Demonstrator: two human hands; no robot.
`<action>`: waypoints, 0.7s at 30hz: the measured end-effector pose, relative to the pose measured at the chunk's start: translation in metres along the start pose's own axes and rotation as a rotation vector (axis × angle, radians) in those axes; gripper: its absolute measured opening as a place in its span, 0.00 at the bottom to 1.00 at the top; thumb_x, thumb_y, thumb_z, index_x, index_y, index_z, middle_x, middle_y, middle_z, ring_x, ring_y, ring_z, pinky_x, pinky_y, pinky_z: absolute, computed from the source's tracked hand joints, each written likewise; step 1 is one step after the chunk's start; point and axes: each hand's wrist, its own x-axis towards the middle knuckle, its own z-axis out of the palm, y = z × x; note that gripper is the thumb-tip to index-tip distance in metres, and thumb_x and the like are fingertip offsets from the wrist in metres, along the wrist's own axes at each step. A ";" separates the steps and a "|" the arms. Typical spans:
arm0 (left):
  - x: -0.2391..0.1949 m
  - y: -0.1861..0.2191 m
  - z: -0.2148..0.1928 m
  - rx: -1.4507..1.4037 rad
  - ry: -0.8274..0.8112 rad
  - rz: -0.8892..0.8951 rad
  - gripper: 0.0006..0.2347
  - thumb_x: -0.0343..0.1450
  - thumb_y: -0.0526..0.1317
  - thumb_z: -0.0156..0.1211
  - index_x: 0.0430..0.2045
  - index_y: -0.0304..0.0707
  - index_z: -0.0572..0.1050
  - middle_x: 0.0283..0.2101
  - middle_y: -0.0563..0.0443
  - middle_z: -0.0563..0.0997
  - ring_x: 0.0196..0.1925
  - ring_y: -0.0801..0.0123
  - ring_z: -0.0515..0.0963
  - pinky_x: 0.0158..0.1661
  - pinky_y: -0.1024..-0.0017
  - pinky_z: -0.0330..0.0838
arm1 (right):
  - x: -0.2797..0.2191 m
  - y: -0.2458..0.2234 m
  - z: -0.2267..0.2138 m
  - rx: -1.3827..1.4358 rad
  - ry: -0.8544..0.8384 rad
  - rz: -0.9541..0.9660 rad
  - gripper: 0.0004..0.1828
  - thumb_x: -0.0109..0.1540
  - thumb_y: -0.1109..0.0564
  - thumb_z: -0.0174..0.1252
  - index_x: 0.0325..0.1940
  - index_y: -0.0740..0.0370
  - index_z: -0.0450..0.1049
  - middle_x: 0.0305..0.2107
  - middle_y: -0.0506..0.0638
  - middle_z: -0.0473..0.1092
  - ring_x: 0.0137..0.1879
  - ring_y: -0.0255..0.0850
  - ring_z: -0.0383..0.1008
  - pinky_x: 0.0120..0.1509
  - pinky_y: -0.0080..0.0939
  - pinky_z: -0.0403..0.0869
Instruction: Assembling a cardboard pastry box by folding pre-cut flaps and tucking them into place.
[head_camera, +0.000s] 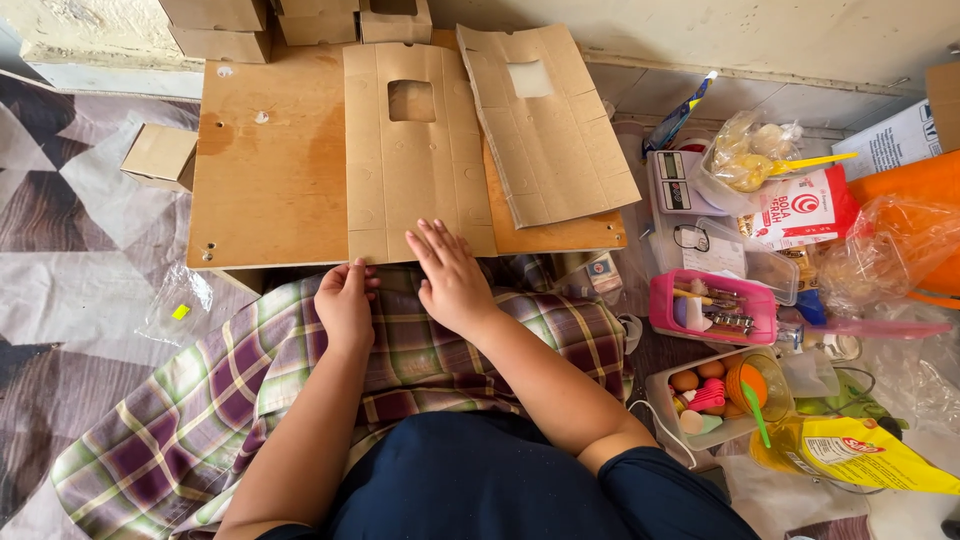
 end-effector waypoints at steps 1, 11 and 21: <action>-0.001 -0.001 0.000 0.000 0.001 0.000 0.07 0.75 0.38 0.62 0.35 0.30 0.75 0.30 0.44 0.83 0.26 0.73 0.83 0.23 0.85 0.70 | 0.000 0.002 0.007 0.001 -0.001 0.000 0.44 0.55 0.63 0.57 0.77 0.57 0.57 0.73 0.59 0.54 0.78 0.60 0.52 0.76 0.65 0.56; -0.004 0.004 0.004 0.122 0.025 0.203 0.07 0.75 0.35 0.64 0.33 0.27 0.76 0.24 0.42 0.80 0.20 0.69 0.80 0.19 0.80 0.69 | -0.001 0.012 0.041 -0.222 -0.028 -0.033 0.43 0.53 0.57 0.60 0.74 0.50 0.62 0.71 0.54 0.58 0.77 0.53 0.55 0.75 0.70 0.54; 0.001 0.026 0.008 0.582 0.090 0.479 0.11 0.70 0.41 0.74 0.42 0.35 0.84 0.18 0.49 0.77 0.23 0.65 0.78 0.25 0.70 0.70 | -0.004 0.017 0.050 -0.254 -0.057 -0.020 0.47 0.52 0.52 0.61 0.76 0.48 0.58 0.72 0.51 0.56 0.78 0.50 0.52 0.76 0.68 0.51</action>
